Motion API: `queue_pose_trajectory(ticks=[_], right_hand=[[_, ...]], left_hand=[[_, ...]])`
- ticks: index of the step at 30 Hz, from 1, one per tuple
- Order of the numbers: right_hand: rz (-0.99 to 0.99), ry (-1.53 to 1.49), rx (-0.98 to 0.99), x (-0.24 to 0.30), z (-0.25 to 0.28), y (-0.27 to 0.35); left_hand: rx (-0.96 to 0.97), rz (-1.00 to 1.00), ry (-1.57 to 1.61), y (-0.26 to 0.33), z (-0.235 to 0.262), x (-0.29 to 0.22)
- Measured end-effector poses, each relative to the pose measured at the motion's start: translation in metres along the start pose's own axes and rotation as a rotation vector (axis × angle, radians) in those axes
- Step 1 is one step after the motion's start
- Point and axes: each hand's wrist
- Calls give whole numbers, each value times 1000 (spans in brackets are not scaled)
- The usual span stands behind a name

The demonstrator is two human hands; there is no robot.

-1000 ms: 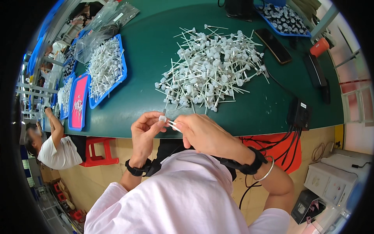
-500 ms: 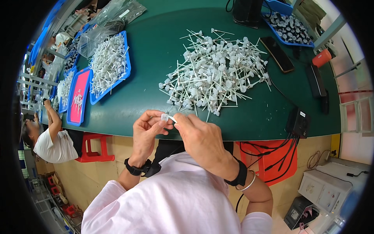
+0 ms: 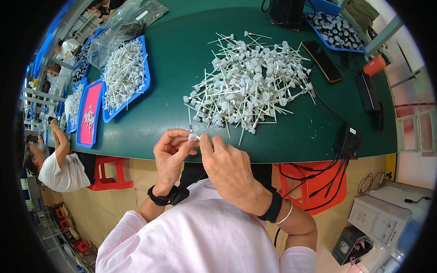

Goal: Manually assembling small white plastic and metal electronic components at a factory workstation.

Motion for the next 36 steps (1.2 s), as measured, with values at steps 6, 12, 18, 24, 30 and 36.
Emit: queue_pose_trajectory(ticks=[6, 12, 18, 24, 30, 36], right_hand=[[15, 54, -1, 5, 5, -4], [86, 188, -16, 7, 6, -6], [83, 202, 15, 7, 13, -9], [-36, -60, -42, -16, 31, -11], [-91, -169, 3, -24, -3, 4], [-87, -217, 5, -28, -23, 7]], left_hand=[[11, -44, -92, 2, 0, 1], [28, -44, -79, 4, 3, 0], [51, 84, -84, -4, 8, -3], [47, 206, 68, -14, 20, -16], [35, 229, 140, -13, 23, -13], [24, 241, 165, -14, 26, -13]])
Point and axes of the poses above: each hand's wrist, its own y-axis away from the middle knuckle, its own z-axis out of the back of the hand, x = y × z, and after that the axes turned 12 degrees about -z, right-handed
